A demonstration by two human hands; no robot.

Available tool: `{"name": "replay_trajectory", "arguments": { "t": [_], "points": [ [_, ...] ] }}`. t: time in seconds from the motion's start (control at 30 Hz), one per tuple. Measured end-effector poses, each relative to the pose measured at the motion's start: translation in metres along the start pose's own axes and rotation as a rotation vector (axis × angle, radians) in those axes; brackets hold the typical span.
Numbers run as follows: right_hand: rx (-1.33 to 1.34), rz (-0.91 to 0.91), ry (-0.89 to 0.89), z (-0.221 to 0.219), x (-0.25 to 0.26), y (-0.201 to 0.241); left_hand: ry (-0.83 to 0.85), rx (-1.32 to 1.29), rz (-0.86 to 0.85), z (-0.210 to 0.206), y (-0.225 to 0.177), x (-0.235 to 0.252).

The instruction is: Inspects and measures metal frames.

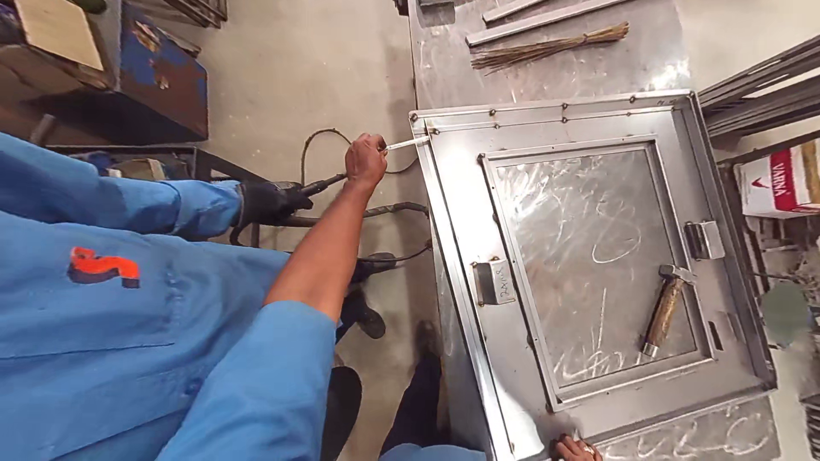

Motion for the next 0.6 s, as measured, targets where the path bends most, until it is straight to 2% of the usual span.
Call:
{"name": "replay_trajectory", "arguments": {
  "t": [0.6],
  "points": [
    [-0.004, 0.004, -0.005, -0.0002, 0.0016, -0.0025, 0.006, -0.009, -0.003, 0.0055, 0.001, 0.005]
  ]
}}
Point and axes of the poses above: each hand's wrist, its own x-axis towards the middle knuckle, its own z-axis out of the back of the hand, y = z × x, the point moved 9 cm from there along x, towards the middle knuckle, and after that the axes turned 14 degrees about y, right-handed, at the moved point
